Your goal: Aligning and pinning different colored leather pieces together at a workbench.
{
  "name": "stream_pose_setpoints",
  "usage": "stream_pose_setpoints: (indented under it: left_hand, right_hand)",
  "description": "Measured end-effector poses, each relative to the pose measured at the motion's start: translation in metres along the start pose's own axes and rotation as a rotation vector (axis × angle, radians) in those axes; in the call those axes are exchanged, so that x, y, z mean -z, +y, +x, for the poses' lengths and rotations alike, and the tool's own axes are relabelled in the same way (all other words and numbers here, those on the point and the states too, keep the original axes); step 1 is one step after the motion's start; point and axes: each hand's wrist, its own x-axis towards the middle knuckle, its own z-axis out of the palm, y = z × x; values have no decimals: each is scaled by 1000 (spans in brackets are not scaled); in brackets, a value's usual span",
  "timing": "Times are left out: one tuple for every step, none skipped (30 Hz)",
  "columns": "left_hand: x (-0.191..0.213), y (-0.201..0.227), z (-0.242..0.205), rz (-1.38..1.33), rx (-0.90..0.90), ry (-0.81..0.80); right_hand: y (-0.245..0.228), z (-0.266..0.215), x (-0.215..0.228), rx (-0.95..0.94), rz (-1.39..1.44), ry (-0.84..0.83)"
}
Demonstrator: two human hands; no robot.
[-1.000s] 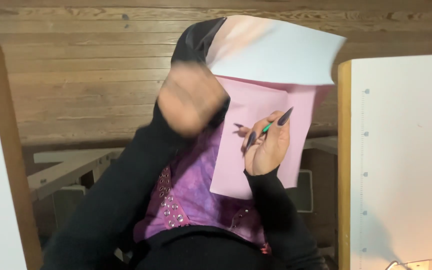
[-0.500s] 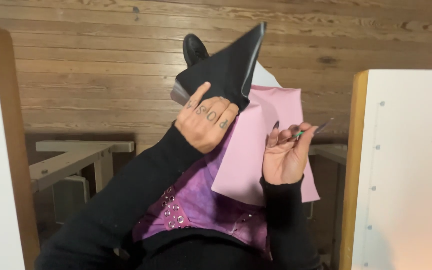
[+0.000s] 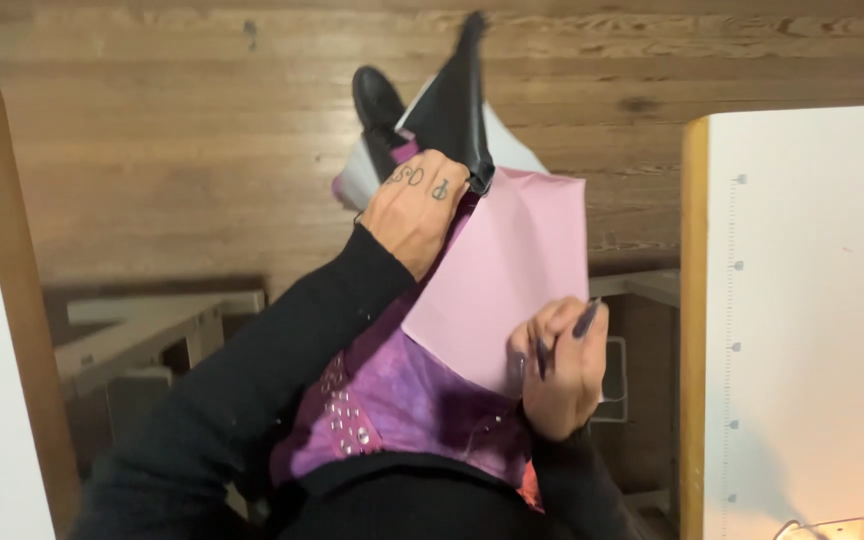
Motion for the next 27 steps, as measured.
stream_pose_setpoints:
  left_hand:
    - [1,0,10,103,-36,-47]
    - [3,3,17,205,-63,-99]
    - [6,6,26,196,-79,-98]
    - [9,8,37,277,-135,-135]
    - [11,10,49,359,-191,-170]
    - [14,14,58,355,-217,-155]
    - [17,18,67,355,-187,-248]
    - [22,23,72,360,-149,-346]
    - [28,23,83,361,-169,-335]
    - [34,26,90,324,-82,-485]
    - [40,29,97,288,5,-634]
    - [52,33,108,297,-4,-626]
    - [65,38,119,321,10,-641]
    - [78,43,127,342,28,-658]
    - [87,43,135,349,23,-653]
    - [95,44,143,298,76,-701]
    - [104,45,150,246,130,-748]
    - [113,48,159,255,128,-734]
    - [123,52,167,92,46,-783]
    - [135,56,174,-71,-40,-827]
    - [149,61,185,-60,-43,-816]
    - [161,67,193,-188,-121,-901]
    - [172,75,202,-317,-200,-983]
    - [189,89,205,-310,-211,-978]
    - [208,103,208,-342,-141,-1027]
    - [227,118,211,-373,-71,-1071]
    - [234,119,208,-365,-81,-1062]
  right_hand:
    - [-1,-2,2,14,-114,-10]
    - [-5,-8,5,16,-231,-18]
    - [-9,-5,12,27,-231,-4]
    - [-12,-2,19,208,-612,-111]
    - [-16,2,26,381,-997,-213]
    - [-16,4,20,403,-1000,-190]
    - [-17,5,14,543,-1154,-177]
    - [-17,5,8,677,-1305,-168]
    - [-14,12,10,691,-1305,-149]
    - [-12,16,12,722,-1387,-133]
    - [-10,20,15,752,-1468,-117]
    - [0,21,29,763,-1462,-107]
    - [10,22,42,807,-1524,-48]
    - [19,21,56,846,-1586,10]
    - [15,24,52,852,-1580,16]
    - [9,27,50,910,-1569,72]
    - [3,30,47,967,-1556,128]
    - [3,29,45,983,-1547,132]
    - [4,28,43,1029,-1519,196]
    - [4,27,39,1074,-1487,260]
    - [-1,41,44,1089,-1476,265]
    - [-7,50,51,1123,-1479,188]
    - [-13,59,60,1155,-1482,111]
    - [-26,70,57,1166,-1479,122]
    - [-40,80,55,1383,-1557,166]
    - [-54,91,51,1606,-1627,210]
    - [-70,86,43,1619,-1624,222]
